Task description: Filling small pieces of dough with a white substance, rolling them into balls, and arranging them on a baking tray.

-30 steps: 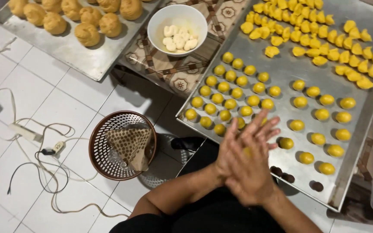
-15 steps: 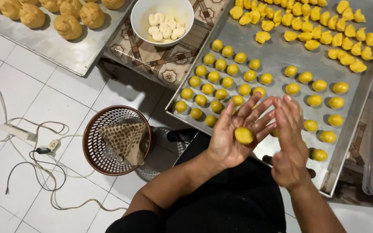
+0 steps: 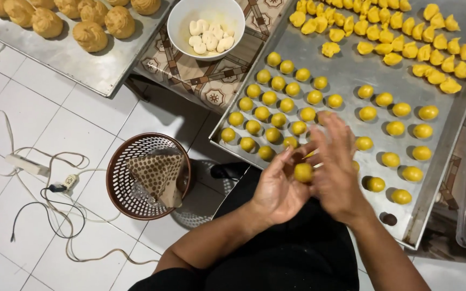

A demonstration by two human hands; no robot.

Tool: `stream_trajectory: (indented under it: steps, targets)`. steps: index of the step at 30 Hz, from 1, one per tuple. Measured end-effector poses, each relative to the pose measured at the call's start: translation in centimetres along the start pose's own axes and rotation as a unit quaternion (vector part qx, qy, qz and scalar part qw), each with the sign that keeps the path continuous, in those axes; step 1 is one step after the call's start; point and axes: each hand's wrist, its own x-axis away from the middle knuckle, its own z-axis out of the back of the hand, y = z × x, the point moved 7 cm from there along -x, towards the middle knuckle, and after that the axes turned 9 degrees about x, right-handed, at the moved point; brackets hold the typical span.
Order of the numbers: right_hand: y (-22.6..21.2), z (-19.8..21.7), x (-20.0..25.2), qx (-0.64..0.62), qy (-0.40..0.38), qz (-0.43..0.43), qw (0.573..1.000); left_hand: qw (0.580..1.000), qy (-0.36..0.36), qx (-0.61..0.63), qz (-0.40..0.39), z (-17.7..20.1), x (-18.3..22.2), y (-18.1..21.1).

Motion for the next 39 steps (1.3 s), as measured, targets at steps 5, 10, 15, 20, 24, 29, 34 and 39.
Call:
stream_trajectory:
  steps: [5,10,15,20,24,29,34,39]
  targets:
    - [4.8,7.6,4.3,0.153,0.075,-0.090,0.981,0.984,0.089,-0.151,-0.009,1.2,4.0,4.3]
    - [17.1,10.7,17.5,0.486,-0.017,-0.281,0.827,0.911,0.298,-0.277,-0.061,6.3,7.6,8.9]
    - [16.6,9.6,21.0,0.402,-0.036,-0.411,0.817,0.889,0.307,-0.326,-0.094,7.9,6.0,11.2]
    - [18.8,8.4,23.9,0.493,0.057,-0.304,0.813,0.884,0.316,-0.326,-0.114,7.8,5.1,11.7]
    - [18.9,9.2,23.0,0.470,0.085,-0.291,0.829,0.874,0.335,-0.331,-0.121,7.7,4.8,11.6]
    - [23.7,7.9,27.3,0.523,-0.055,-0.404,0.749,0.875,0.331,-0.333,-0.122,7.8,4.8,11.8]
    - [20.9,8.3,24.8,0.363,0.042,-0.356,0.860,0.887,0.321,-0.318,-0.096,7.9,4.7,11.7]
    - [23.5,7.5,26.8,0.586,-0.102,-0.189,0.782,0.909,0.237,-0.332,-0.081,6.6,5.5,12.9]
